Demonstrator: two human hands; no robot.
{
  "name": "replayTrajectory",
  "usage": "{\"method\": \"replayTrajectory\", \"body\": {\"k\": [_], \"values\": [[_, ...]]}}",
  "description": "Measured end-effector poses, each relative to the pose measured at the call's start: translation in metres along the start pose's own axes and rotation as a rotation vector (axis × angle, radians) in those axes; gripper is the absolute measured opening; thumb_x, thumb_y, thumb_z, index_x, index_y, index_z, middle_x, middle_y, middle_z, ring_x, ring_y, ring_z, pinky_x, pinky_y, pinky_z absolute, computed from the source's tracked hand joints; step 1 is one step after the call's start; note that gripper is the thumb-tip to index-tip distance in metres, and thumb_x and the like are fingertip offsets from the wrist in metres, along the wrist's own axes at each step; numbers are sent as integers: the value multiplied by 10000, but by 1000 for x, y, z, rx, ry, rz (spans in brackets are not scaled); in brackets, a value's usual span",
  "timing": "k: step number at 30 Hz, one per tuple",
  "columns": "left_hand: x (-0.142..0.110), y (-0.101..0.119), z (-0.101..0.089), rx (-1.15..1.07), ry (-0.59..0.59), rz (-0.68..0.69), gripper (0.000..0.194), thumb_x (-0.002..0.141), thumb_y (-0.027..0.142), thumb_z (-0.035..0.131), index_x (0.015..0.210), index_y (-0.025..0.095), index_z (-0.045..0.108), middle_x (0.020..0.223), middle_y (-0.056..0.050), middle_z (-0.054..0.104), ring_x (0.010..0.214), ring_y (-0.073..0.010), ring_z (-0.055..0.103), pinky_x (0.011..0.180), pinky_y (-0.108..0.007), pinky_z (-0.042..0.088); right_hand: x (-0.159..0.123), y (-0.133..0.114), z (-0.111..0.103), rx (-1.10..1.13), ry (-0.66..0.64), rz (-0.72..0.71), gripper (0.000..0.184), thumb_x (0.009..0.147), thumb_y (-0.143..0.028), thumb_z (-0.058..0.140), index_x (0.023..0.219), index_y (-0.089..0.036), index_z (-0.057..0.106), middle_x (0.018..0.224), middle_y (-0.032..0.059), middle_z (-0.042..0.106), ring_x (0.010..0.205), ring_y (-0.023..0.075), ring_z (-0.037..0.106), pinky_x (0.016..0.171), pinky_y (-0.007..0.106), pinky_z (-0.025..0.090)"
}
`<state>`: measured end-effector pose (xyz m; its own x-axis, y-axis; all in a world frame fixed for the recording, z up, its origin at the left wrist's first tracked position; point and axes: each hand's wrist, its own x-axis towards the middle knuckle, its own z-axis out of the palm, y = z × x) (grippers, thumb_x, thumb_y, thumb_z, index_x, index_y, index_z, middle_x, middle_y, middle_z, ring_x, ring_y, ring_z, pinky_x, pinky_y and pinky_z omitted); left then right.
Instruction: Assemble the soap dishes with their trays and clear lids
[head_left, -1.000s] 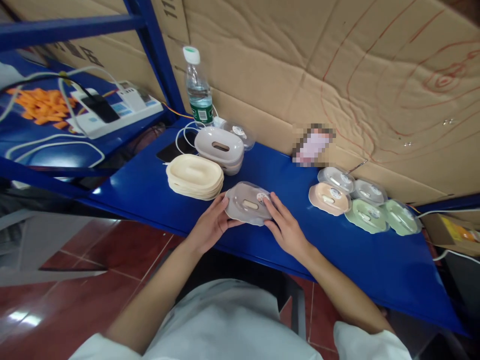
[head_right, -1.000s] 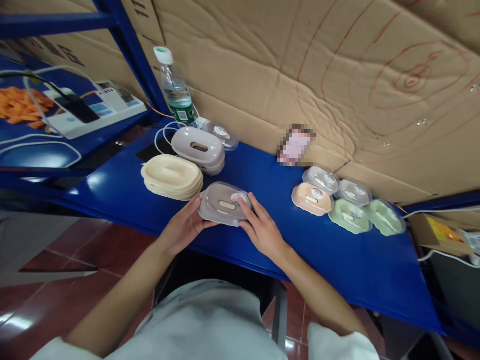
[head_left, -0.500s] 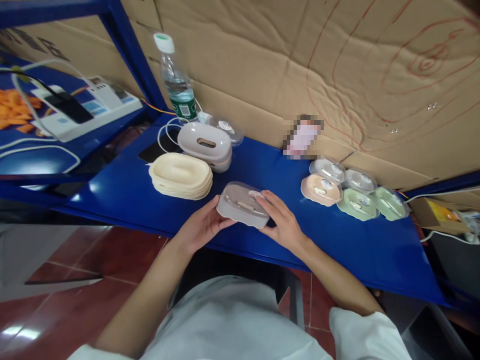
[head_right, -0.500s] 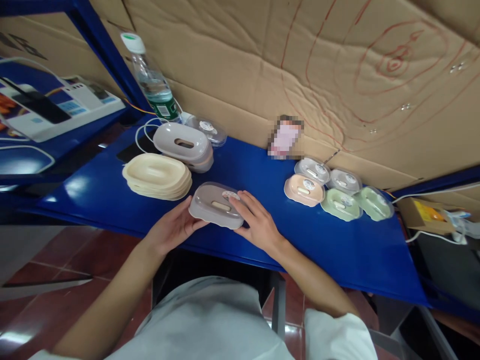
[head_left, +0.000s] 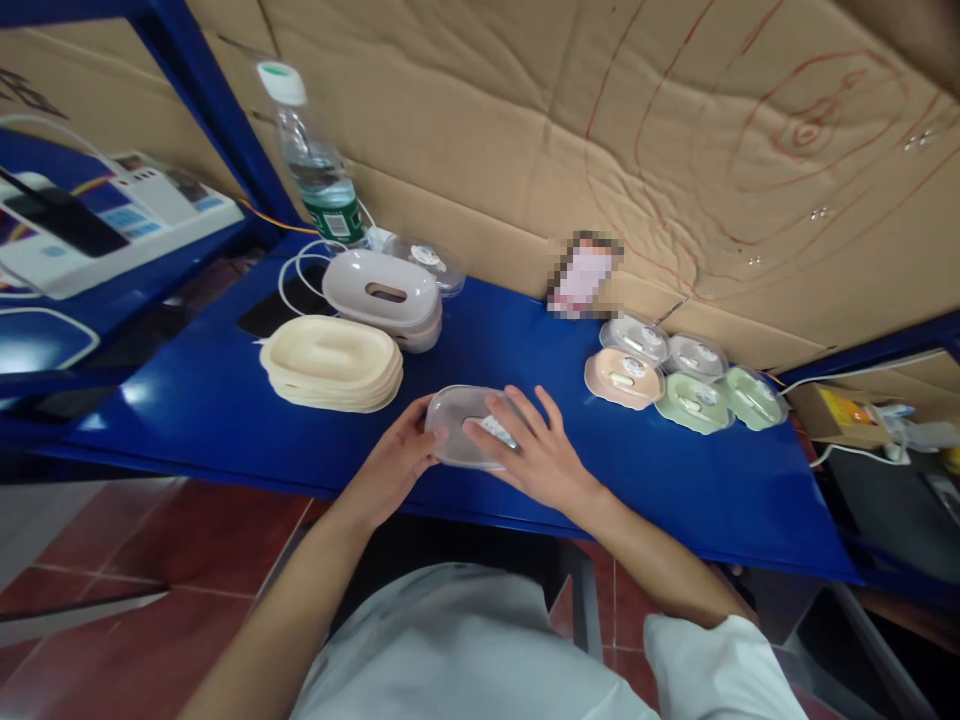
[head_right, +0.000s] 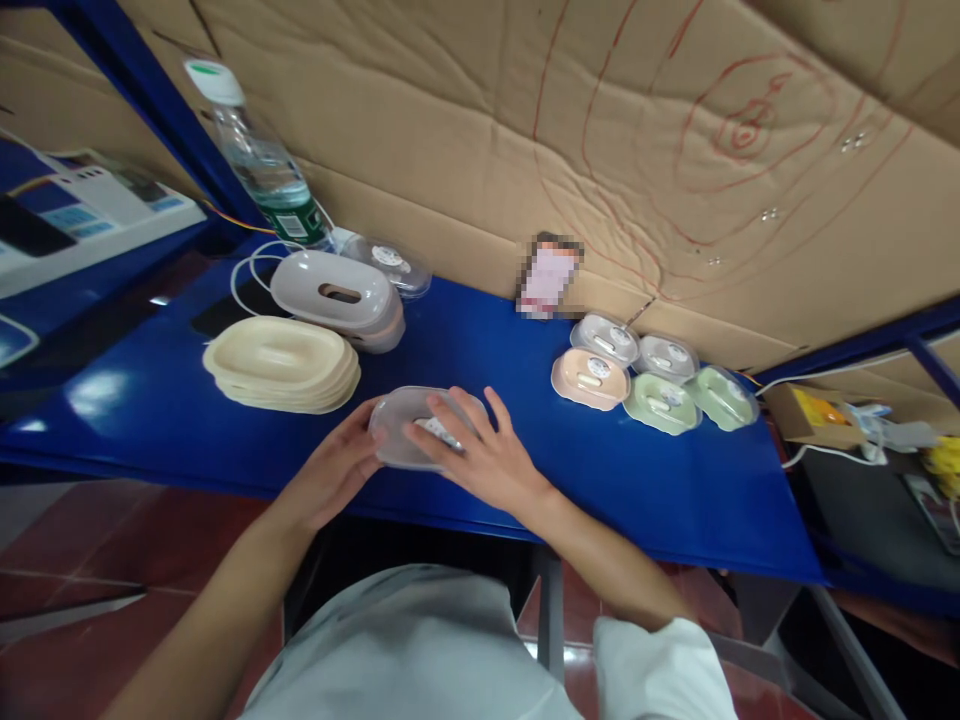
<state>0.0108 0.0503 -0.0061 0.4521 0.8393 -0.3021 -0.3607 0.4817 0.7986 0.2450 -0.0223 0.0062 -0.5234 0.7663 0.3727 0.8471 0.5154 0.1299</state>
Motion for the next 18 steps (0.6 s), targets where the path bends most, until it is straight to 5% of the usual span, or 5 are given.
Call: {"method": "replayTrajectory", "body": {"k": [5,10,14,18], "values": [[1,-6,-4,103,-101,20,648,749,527,985,1261,255,697,1206,-55,757,1070,-218,736,803,-235,605,-3,3,3,61,15,-39,673,1024,-354,703,1653,-309,469,1730,107,443,1646,359,332,1304,589,387],[-2,-7,-1,143,-137,53,596,899,576,847,1374,264,668,1461,-110,665,1229,-300,719,1008,-403,623,-6,26,-2,192,160,129,816,1025,-435,705,1723,-261,321,1716,170,438,1642,362,340,1273,580,442],[-6,-2,3,146,-112,41,539,929,533,824,1366,256,672,1395,-128,707,1159,-311,758,991,-432,626,-24,75,-21,118,262,369,861,1014,-484,706,1733,-308,267,1730,167,394,1615,394,376,1292,677,372],[-5,-1,1,132,-143,55,449,929,518,821,1245,211,732,1290,-138,748,1098,-294,765,940,-399,632,-60,151,-43,7,205,639,809,982,-632,666,1630,-199,451,1630,228,460,1537,412,451,1255,698,388]]}}
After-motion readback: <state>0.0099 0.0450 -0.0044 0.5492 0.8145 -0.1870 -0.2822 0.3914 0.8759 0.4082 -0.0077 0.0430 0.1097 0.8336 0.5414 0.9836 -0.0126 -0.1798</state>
